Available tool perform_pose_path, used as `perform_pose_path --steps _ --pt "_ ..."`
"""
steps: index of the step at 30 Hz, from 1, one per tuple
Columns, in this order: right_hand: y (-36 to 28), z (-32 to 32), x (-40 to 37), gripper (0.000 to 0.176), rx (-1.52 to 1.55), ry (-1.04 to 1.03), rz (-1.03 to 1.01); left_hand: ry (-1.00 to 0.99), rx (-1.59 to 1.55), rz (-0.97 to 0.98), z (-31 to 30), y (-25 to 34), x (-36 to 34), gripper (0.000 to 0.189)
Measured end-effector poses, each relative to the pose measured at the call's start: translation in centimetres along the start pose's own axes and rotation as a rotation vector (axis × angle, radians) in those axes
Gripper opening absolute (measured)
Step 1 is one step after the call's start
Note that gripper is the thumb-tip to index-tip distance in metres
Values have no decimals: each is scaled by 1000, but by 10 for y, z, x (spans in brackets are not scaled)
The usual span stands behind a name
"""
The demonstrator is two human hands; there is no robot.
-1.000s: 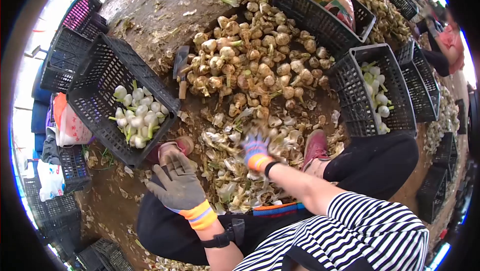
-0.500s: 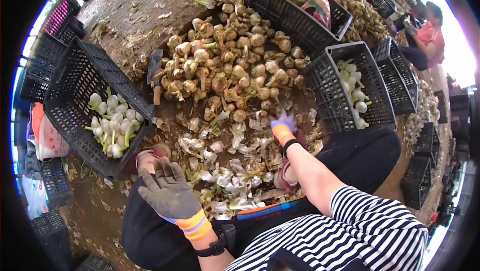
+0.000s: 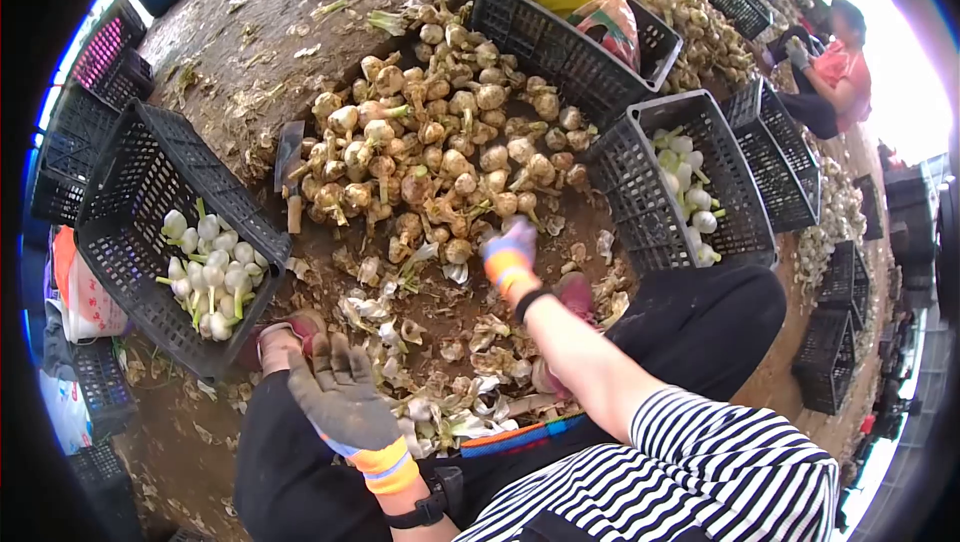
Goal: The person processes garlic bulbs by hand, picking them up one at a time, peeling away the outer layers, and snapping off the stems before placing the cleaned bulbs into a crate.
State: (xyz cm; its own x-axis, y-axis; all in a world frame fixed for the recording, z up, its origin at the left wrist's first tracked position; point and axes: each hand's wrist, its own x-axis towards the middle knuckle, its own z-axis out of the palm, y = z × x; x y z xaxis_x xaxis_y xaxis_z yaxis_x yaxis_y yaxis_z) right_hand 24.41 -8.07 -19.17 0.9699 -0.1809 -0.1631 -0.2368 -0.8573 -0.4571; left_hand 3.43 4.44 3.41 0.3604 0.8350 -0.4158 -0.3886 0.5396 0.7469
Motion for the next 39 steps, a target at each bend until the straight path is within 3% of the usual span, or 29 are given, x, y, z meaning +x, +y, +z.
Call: perform_pose_path --steps 1,3,4,6,7,9,10,11,12,14,15,16,18,19,22,24,26,28,30,34,36,37,39 --pt "0 -19 26 50 104 -71 145 -46 69 51 -2 -8 -2 40" --pt "18 -1 55 60 -74 -238 140 -72 82 29 -6 -19 -2 40" --pt "28 10 53 55 -94 -141 31 -97 88 1 -5 -21 -3 40" --pt "51 23 51 42 215 -290 -14 -76 158 -1 13 -27 -13 39" --pt "54 29 35 30 769 -410 32 -103 293 -8 11 -35 -10 40" --pt "-1 -70 -36 44 1293 -666 6 -192 428 -78 -3 -61 1 43" --pt "-9 -87 -56 50 1354 -777 -130 -251 431 -146 -9 -67 -1 44" --pt "-22 -109 -74 50 1320 -797 -308 -194 294 -323 7 -64 -12 45" --pt "-33 -127 -90 50 1332 -845 -428 -278 137 -401 5 -66 -18 48" --pt "-42 -167 -112 51 1203 -1034 -558 -492 103 -404 4 -61 -24 53" --pt "-42 -184 -115 54 1212 -1089 -639 -495 75 -335 12 -56 -29 49" --pt "-41 -196 -115 55 1224 -1121 -626 -528 20 -285 16 -48 -40 47" --pt "-37 -215 -119 53 1367 -1081 -354 -495 161 -46 12 -50 -45 50" --pt "-34 -219 -116 52 1383 -1077 -312 -478 279 126 12 -53 -45 55" --pt "-34 -217 -116 50 1290 -1100 -273 -516 437 245 12 -55 -54 59" --pt "-39 -204 -122 42 1290 -995 -337 -549 486 326 5 -64 -46 59" --pt "-41 -210 -131 35 1353 -972 -267 -627 603 613 4 -64 -46 58" --pt "-40 -219 -139 31 1404 -991 -222 -606 616 690 5 -60 -52 57" --pt "-39 -227 -145 28 1452 -1014 -178 -596 737 908 2 -55 -55 60" --pt "-39 -253 -149 28 1471 -1162 -171 -611 692 838 -2 -53 -56 63" --pt "-38 -265 -149 34 1457 -1255 -192 -650 504 659 0 -51 -61 64" --pt "-37 -265 -149 38 1488 -1276 -196 -650 503 660 0 -49 -63 64" --pt "-32 -263 -145 36 1515 -1300 -189 -670 281 400 4 -43 -71 60"
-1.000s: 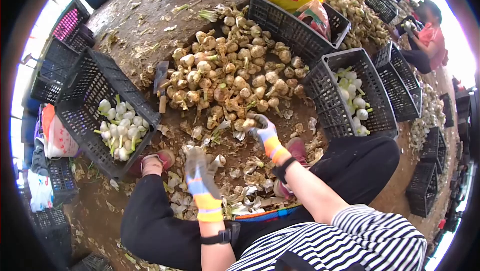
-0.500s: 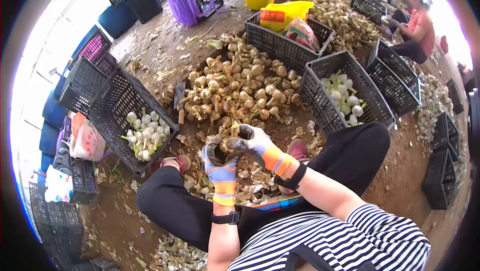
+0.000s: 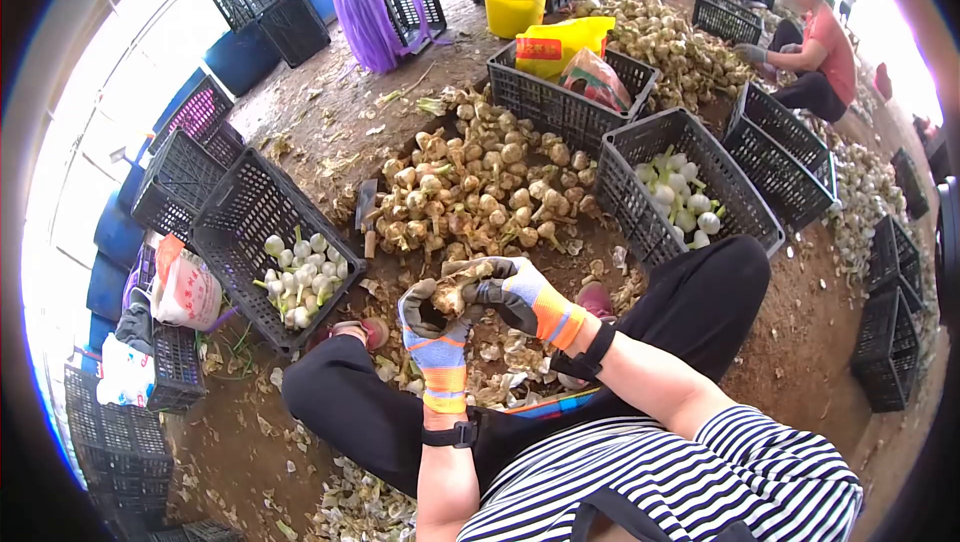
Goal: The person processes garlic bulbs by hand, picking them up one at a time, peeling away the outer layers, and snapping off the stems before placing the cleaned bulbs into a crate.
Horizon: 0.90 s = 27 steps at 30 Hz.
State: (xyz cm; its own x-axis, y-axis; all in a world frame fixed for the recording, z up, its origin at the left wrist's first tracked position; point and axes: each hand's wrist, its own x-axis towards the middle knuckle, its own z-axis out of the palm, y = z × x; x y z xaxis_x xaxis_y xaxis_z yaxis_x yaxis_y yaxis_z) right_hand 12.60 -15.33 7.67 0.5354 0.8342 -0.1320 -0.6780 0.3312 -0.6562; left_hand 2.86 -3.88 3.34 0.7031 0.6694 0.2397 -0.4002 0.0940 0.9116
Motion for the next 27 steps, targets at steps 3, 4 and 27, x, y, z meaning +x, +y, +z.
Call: perform_pose_path --steps 3,4,27 --pt "-4 -12 2 35 9 -32 25 -48 58 82 5 6 0 58" --pt "-4 -15 3 35 -62 -88 -57 -48 58 83 5 7 -1 58" --pt "-22 -2 10 33 -625 -96 -101 -54 179 18 -5 4 0 61"
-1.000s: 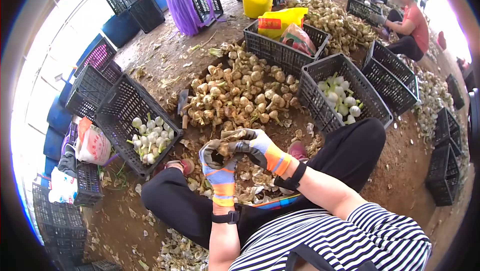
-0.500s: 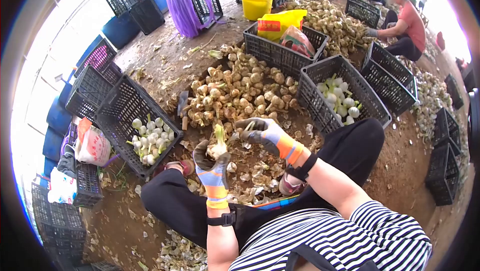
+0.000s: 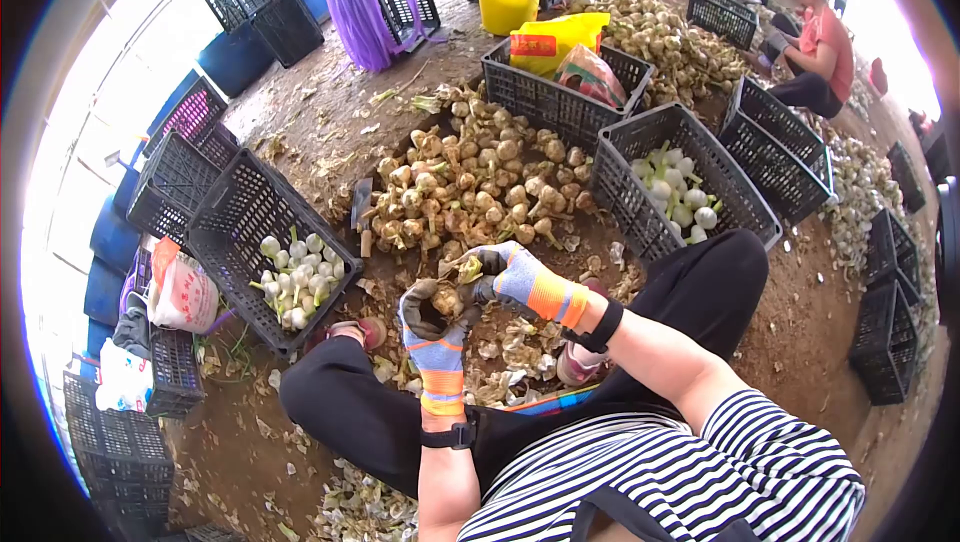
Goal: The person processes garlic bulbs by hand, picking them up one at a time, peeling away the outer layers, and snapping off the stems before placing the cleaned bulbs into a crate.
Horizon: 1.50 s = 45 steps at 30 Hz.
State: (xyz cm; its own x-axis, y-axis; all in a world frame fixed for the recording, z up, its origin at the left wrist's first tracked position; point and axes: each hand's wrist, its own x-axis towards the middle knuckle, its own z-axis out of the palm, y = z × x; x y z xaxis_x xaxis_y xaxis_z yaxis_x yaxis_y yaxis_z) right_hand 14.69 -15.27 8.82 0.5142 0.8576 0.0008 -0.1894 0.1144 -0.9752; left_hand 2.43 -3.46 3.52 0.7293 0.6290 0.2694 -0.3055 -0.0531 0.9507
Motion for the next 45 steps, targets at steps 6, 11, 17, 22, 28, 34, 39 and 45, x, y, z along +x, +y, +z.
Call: perform_pose_path --steps 6,11,17,22,28,34,39,45 --pt "4 -12 -3 38 20 -97 -17 18 -247 -118 4 3 -2 58" --pt "-17 -20 -6 43 -329 -163 -166 -112 -423 -217 11 20 -3 52" --pt "16 -25 -4 32 357 -83 76 -128 -405 -249 -7 -10 -1 45" --pt "39 -19 -5 27 668 136 52 -51 -553 -148 21 38 0 54" --pt "18 -15 -4 27 524 -84 94 -124 -467 -270 10 22 -2 53" --pt "17 -18 -4 40 773 -237 101 -85 -613 -342 3 25 -2 60" --pt "19 3 -9 40 159 91 -82 -57 -505 -218 10 25 -3 62" --pt "29 -11 -6 20 664 333 118 -143 -507 -331 -6 28 -3 57"
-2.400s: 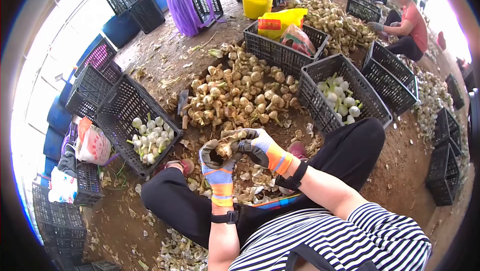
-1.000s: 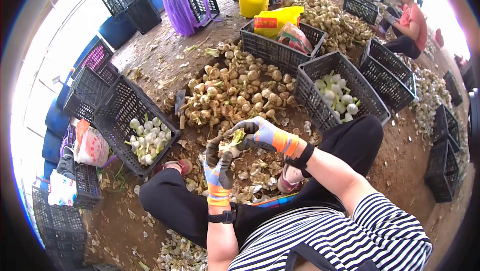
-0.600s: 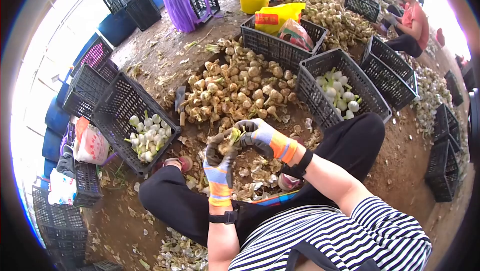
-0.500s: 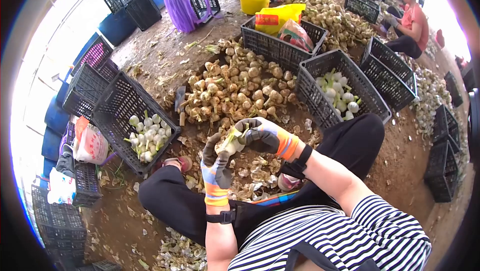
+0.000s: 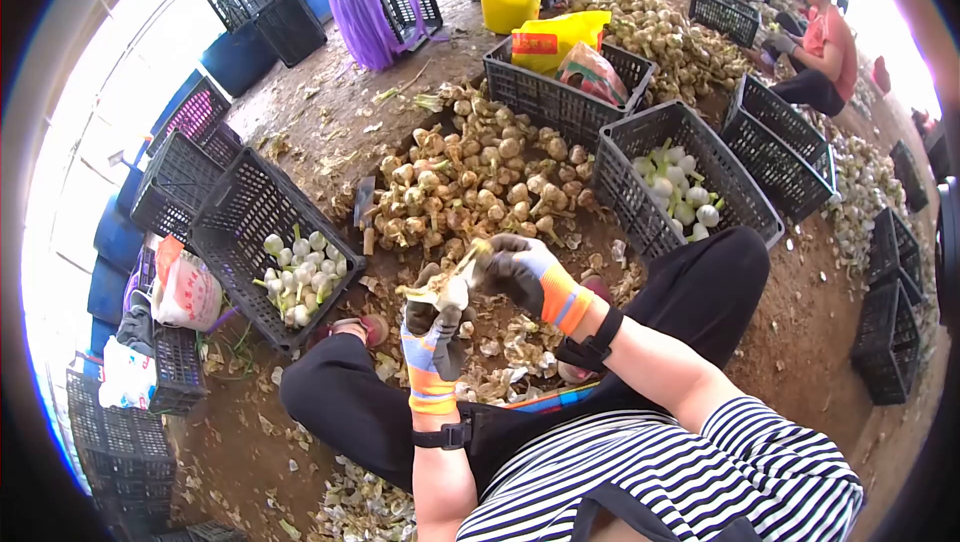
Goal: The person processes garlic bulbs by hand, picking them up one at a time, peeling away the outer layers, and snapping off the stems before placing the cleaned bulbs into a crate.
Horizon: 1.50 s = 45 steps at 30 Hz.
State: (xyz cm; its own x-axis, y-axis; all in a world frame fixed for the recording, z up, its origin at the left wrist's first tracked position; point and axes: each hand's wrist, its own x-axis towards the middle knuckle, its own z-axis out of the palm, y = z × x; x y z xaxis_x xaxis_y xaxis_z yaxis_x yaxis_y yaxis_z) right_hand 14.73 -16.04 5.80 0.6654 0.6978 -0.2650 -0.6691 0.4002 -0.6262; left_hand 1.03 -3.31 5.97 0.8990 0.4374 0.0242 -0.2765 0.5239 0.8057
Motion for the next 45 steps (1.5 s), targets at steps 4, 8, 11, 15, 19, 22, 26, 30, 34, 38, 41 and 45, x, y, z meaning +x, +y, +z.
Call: perform_pose_path --steps 4,8,11,15,19,22,26,30,34,38,41,45 --pt "5 -40 35 36 -434 49 -102 69 -21 11 20 20 -11 60" --pt "-30 25 -15 47 -1140 -262 -425 114 131 58 13 11 -9 64" --pt "-32 50 -25 32 -1277 -375 -474 105 377 96 -8 -5 -3 62" --pt "-25 47 -13 21 -1278 -362 -321 47 636 141 -15 -10 -8 61" --pt "-12 48 -16 19 -1211 -186 -337 77 339 48 3 2 -15 55" --pt "6 35 -6 19 -706 -119 -71 92 270 47 17 11 -13 56" --pt "12 39 -12 17 -540 -62 -69 81 193 116 13 -1 -9 57" --pt "23 41 -12 14 -832 -72 -252 125 125 76 -2 -5 -8 55" --pt "28 20 10 21 -304 70 70 92 73 30 10 12 -12 58" --pt "37 -11 29 12 85 96 39 38 41 5 -1 9 -17 62" --pt "21 -27 42 26 -382 93 -56 -21 68 -67 -4 13 -18 68" --pt "-2 21 -11 53 -734 -356 -157 47 178 -21 -8 2 -13 71"
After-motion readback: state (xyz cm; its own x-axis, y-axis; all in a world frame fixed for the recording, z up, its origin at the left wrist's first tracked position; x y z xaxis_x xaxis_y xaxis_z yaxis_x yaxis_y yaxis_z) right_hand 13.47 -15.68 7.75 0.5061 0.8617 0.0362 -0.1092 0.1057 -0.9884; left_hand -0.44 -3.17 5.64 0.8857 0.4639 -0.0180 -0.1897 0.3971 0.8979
